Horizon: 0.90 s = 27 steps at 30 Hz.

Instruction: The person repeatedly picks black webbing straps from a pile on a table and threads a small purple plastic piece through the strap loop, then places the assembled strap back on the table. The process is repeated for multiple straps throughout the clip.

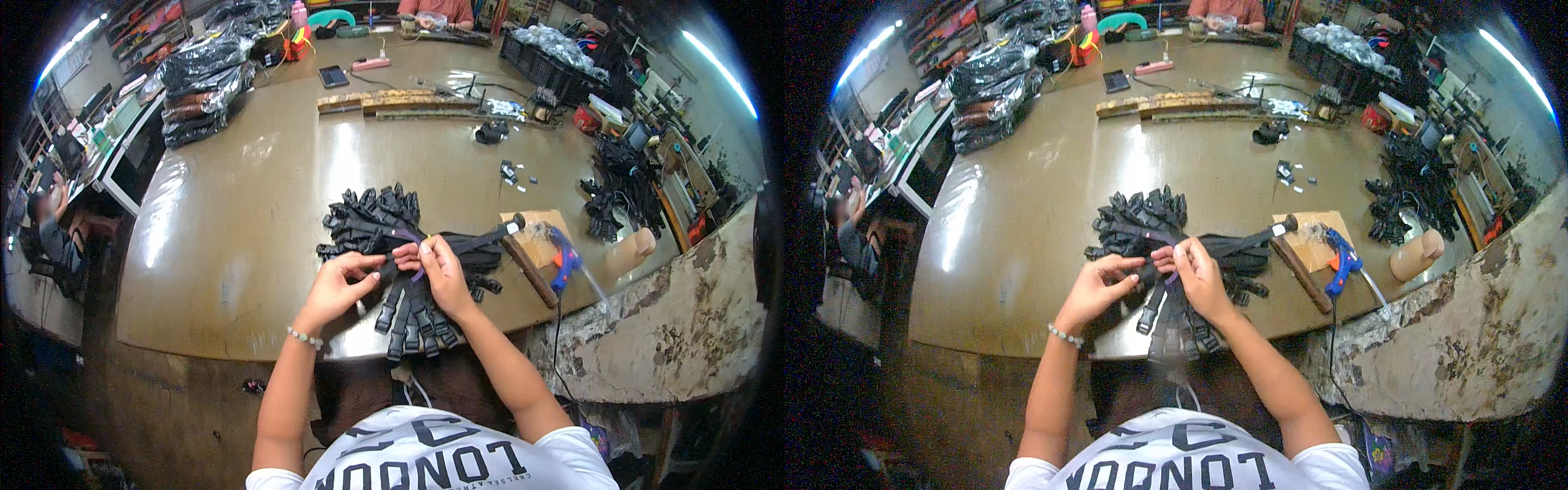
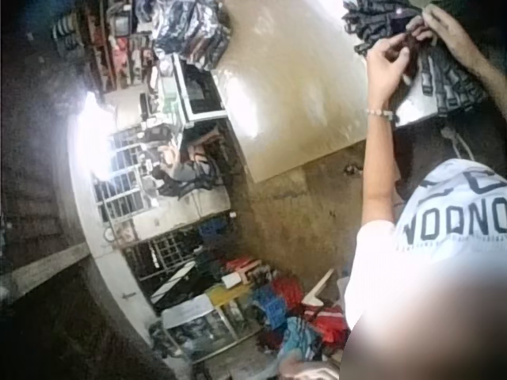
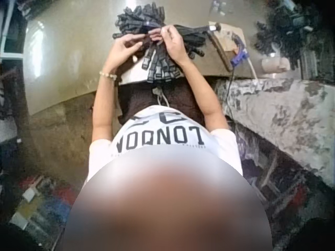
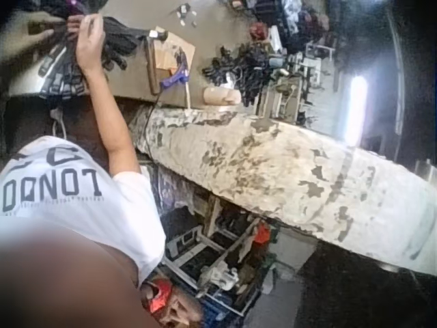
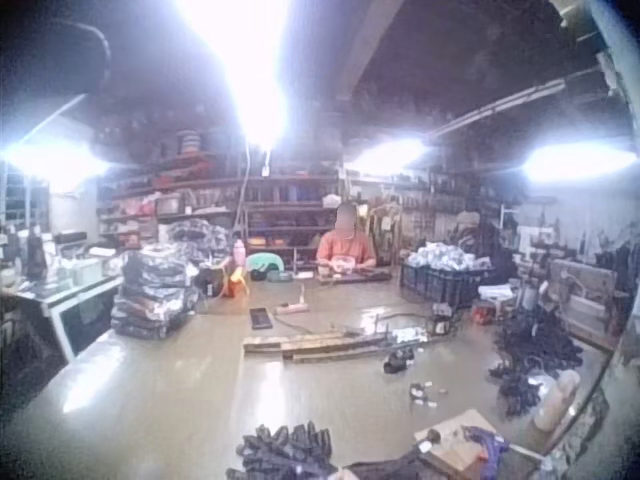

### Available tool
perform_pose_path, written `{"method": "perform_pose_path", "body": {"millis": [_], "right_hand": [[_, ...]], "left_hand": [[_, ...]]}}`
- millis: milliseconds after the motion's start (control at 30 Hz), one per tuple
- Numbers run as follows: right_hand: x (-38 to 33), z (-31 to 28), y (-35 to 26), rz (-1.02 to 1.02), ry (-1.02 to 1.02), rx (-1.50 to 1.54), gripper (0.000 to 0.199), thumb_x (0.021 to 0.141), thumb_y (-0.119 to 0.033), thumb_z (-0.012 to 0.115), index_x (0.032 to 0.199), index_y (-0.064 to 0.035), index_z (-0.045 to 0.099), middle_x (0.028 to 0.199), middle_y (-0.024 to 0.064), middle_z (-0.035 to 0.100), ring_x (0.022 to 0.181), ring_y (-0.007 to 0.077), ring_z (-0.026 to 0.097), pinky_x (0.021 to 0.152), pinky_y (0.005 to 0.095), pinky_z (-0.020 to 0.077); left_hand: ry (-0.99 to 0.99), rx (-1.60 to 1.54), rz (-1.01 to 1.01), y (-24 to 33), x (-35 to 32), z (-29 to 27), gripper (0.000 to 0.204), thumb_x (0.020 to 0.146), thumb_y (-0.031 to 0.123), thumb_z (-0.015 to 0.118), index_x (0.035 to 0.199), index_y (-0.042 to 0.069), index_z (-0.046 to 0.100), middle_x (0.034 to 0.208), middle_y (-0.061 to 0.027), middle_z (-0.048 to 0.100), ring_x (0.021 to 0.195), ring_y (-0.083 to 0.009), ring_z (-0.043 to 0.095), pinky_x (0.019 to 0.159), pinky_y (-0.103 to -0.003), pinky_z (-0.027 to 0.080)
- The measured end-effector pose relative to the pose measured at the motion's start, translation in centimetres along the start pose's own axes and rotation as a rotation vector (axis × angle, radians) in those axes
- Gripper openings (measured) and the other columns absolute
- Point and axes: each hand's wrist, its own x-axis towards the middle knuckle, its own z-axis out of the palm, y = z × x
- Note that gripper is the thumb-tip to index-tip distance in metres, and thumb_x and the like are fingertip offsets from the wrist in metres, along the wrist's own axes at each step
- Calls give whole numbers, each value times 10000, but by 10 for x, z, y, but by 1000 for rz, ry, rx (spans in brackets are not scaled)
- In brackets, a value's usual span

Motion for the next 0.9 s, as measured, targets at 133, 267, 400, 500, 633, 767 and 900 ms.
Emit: {"method": "perform_pose_path", "body": {"millis": [133, 267, 400, 500, 633, 767, 900], "right_hand": [[-1, -4, 0, -4, -23, -107, 139, 970, -81, 523, 917, 37, 571, 1143, 126, 624, 971, 143, 623, 843, 283, 524], [-1, -3, -7, -80, -89, -398, 114, 885, -53, 587, 800, 21, 570, 1141, 120, 626, 938, 139, 612, 816, 267, 498], [-2, 2, -13, -14, -96, -501, 134, 879, -53, 601, 777, 25, 559, 1137, 129, 623, 961, 157, 612, 857, 294, 495], [-1, 5, -15, -77, -108, -550, 118, 860, -53, 623, 787, 24, 572, 1123, 125, 629, 939, 159, 614, 829, 284, 497], [-1, 7, -14, -164, -114, -633, 125, 814, -76, 661, 775, 5, 574, 1080, 149, 647, 909, 221, 647, 791, 316, 512], [0, 7, -11, -157, -113, -630, 105, 837, -63, 650, 801, 10, 585, 1083, 137, 643, 924, 184, 622, 793, 289, 493], [0, 7, -9, -186, -129, -678, 110, 823, -64, 663, 798, 10, 585, 1077, 142, 644, 936, 206, 629, 813, 300, 494]], "left_hand": [[54, 168, 134, -4, -7, -1, 389, 809, 125, 705, 1191, 63, 666, 987, -80, 635, 819, -150, 585, 756, -282, 491], [114, 133, 146, -10, -12, 7, 404, 811, 124, 706, 1209, 74, 657, 1016, -69, 616, 793, -150, 567, 756, -278, 489], [147, 69, 127, -16, -13, 11, 437, 794, 125, 718, 1224, 90, 652, 1042, -52, 615, 784, -133, 548, 746, -265, 480], [167, 66, 135, -18, -12, 11, 439, 787, 121, 721, 1220, 93, 656, 1059, -45, 616, 789, -125, 540, 746, -259, 477], [176, 34, 134, -20, -12, 11, 427, 784, 115, 719, 1207, 95, 662, 1055, -41, 619, 784, -117, 529, 735, -250, 470], [172, 25, 152, -21, -10, 10, 416, 782, 114, 718, 1193, 90, 665, 1058, -32, 620, 777, -109, 522, 723, -241, 463], [152, 59, 124, -20, -11, 9, 431, 782, 110, 718, 1207, 81, 655, 1103, -30, 623, 798, -99, 520, 731, -231, 458]]}}
